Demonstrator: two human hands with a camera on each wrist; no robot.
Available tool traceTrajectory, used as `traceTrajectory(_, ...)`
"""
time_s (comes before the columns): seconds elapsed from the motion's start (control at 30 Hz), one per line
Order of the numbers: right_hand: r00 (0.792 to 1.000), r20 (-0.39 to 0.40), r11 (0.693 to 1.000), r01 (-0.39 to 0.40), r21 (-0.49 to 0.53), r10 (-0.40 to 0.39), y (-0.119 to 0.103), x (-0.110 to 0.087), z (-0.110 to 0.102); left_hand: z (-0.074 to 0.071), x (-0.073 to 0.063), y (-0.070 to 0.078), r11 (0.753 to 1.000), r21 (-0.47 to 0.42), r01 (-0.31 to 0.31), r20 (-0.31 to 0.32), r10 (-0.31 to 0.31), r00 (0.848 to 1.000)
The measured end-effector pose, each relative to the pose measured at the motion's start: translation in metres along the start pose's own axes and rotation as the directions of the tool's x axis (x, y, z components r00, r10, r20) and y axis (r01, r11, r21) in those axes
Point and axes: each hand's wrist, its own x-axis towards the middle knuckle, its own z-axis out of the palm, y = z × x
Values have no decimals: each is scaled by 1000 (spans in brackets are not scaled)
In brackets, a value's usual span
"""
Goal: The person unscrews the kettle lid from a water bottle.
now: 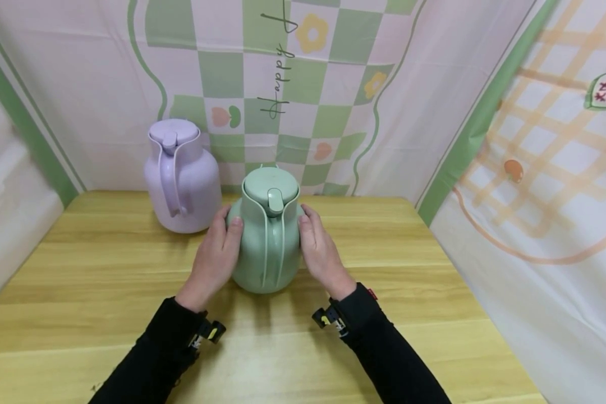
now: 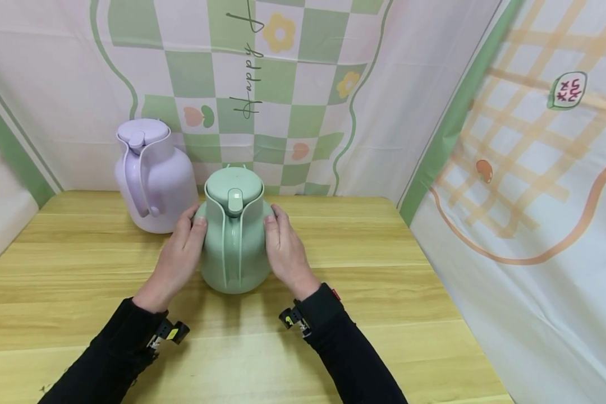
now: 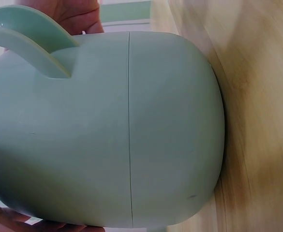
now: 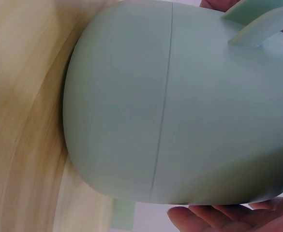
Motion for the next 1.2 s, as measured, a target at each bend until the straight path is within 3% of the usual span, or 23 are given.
traceTrajectory(0.13, 999, -37, 1000, -1, -4, 0, -4, -2, -4, 0, -1, 0, 1000, -3, 9, 6, -9, 1000)
traceTrajectory(0.23, 991, -126, 999, 49, 8, -48, -12, -6, -6, 0, -1, 1, 1000, -6, 9, 8, -9, 1000)
traceTrajectory(0.37, 943, -286, 984, 180, 15, -168, -24, -14, -7, 0, -2, 1, 1000, -3, 4, 6, -4, 1000)
traceTrajectory(0.47, 910, -333, 963, 268, 23, -245, -32, -21, -7, 0, -1, 0, 1000, 1, 4, 3, -4, 1000)
traceTrajectory(0.53, 907, -318, 950, 307, 50, -276, -37, -26, -5, 0, -1, 0, 1000, 3, 4, -1, -4, 1000)
traceTrajectory(0.7, 929, -225, 937, 327, 123, -295, -46, -38, 2, 1, 1, -1, 1000, 4, 1, -5, -1, 1000)
traceTrajectory(1.0, 961, -89, 953, 273, 135, -262, -59, -48, 21, 2, 0, -1, 1000, -3, -7, -20, 7, 1000)
traceTrajectory(1.2, 962, -52, 924, 273, 269, -269, -63, -49, 33, 2, -1, -1, 1000, -1, -5, -15, 5, 1000)
